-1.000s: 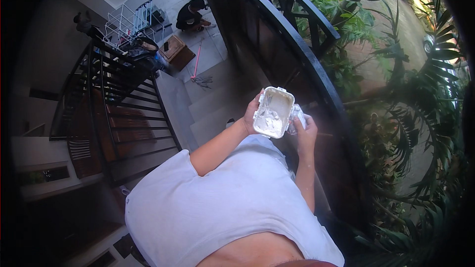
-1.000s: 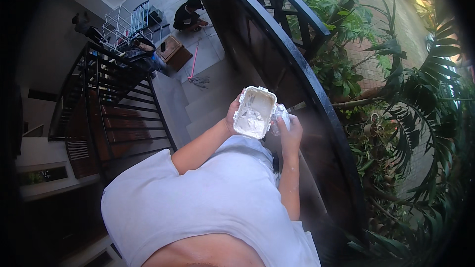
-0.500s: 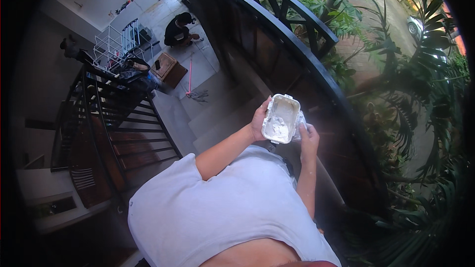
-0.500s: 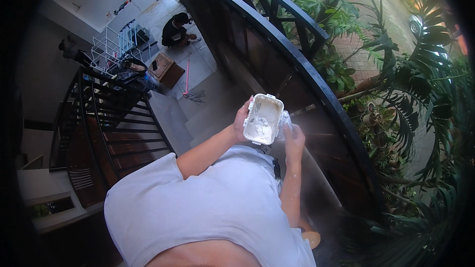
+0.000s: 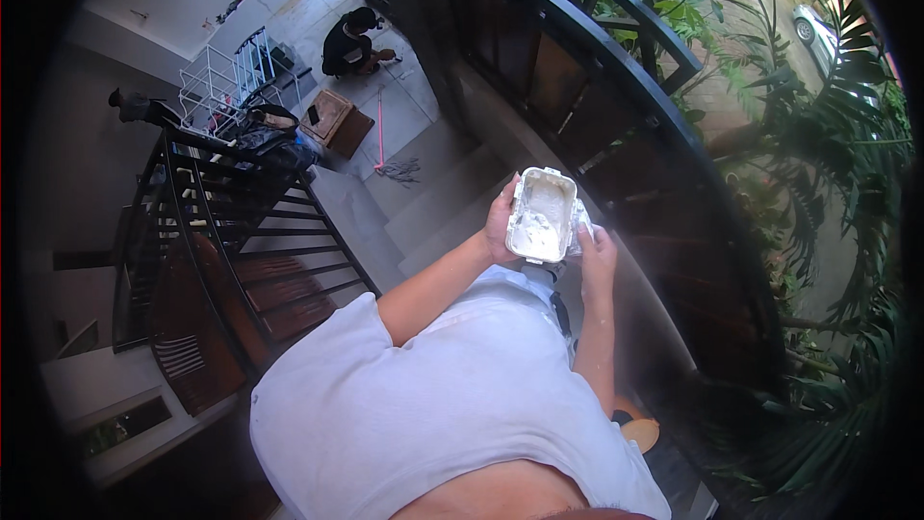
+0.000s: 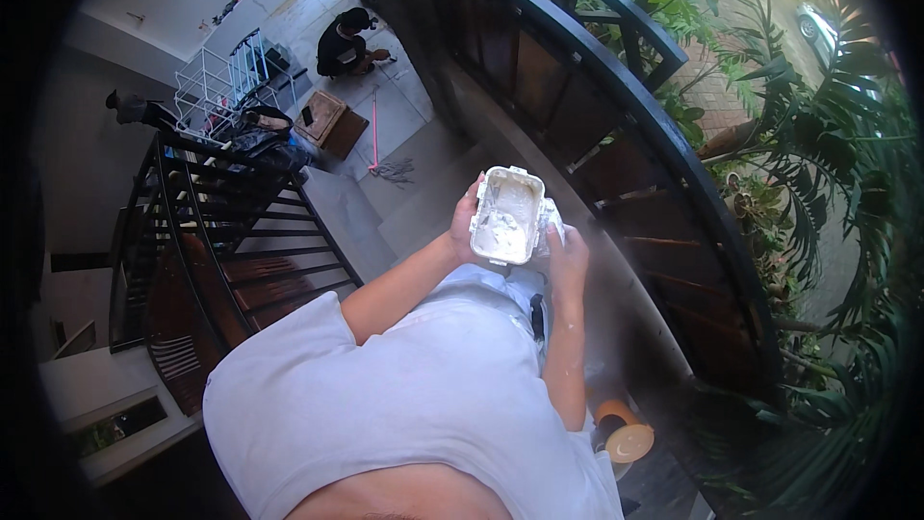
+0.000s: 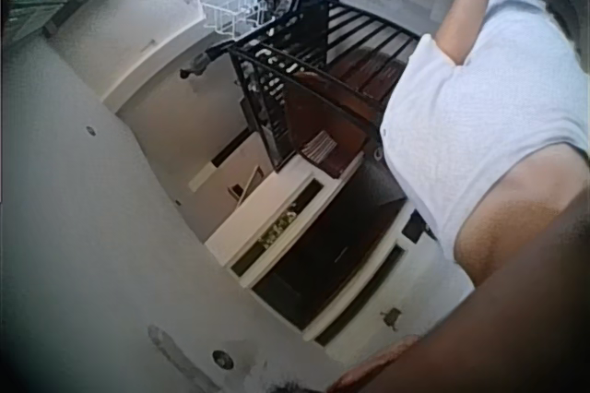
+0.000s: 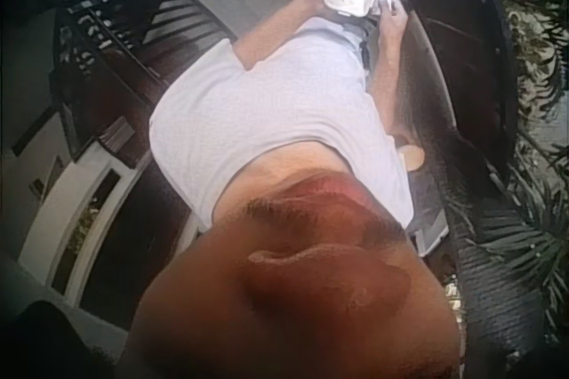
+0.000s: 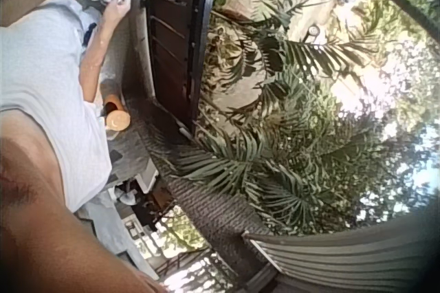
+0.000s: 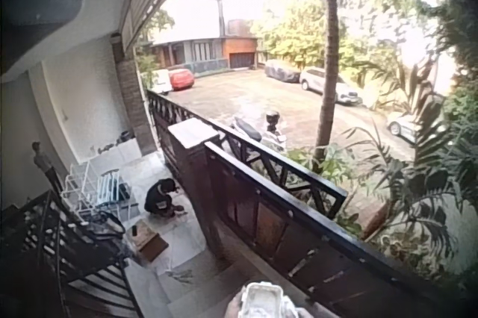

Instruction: The person holds a container of putty and a putty knife, applies putty onto a wall using the putty knife, and then handles a piece of sandpaper.

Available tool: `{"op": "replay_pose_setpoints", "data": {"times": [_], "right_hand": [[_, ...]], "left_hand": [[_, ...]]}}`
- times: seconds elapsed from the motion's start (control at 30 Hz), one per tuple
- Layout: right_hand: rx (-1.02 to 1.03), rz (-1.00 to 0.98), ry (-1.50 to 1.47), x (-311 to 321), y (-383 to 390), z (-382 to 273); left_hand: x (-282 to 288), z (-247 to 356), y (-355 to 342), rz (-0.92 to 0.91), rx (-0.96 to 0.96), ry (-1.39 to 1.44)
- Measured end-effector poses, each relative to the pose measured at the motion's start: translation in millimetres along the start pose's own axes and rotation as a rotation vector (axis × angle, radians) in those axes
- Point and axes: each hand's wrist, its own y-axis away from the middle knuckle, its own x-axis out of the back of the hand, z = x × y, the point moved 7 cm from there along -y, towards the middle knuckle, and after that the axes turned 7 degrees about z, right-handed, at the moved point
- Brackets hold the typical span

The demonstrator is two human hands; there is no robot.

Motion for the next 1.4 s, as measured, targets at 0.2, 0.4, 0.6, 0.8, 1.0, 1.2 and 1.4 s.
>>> {"op": "replay_pose_setpoints", "data": {"times": [0.2, 0.4, 0.6, 0.8, 1.0, 1.2, 1.4], "right_hand": [[0.059, 0.010, 0.025, -14, 16, 12], [0.056, 0.079, -0.021, -30, 38, 22], [0.049, 0.060, -0.026, -42, 43, 13], [0.032, 0.050, -0.070, -44, 48, 11], [0.037, 0.018, -0.014, -50, 53, 14], [0.059, -0.004, -0.041, -53, 54, 15], [0.064, 0.015, -0.027, -55, 53, 21]], "left_hand": [[7, 6, 15, -0.077, 0.117, -0.049], [11, 17, 33, -0.066, 0.161, -0.099], [7, 24, 41, -0.063, 0.158, -0.095], [7, 26, 45, -0.100, 0.143, -0.047], [10, 31, 54, -0.059, 0.092, -0.032], [7, 32, 62, -0.117, 0.090, -0.009], [3, 32, 74, -0.142, 0.039, 0.028]]}}
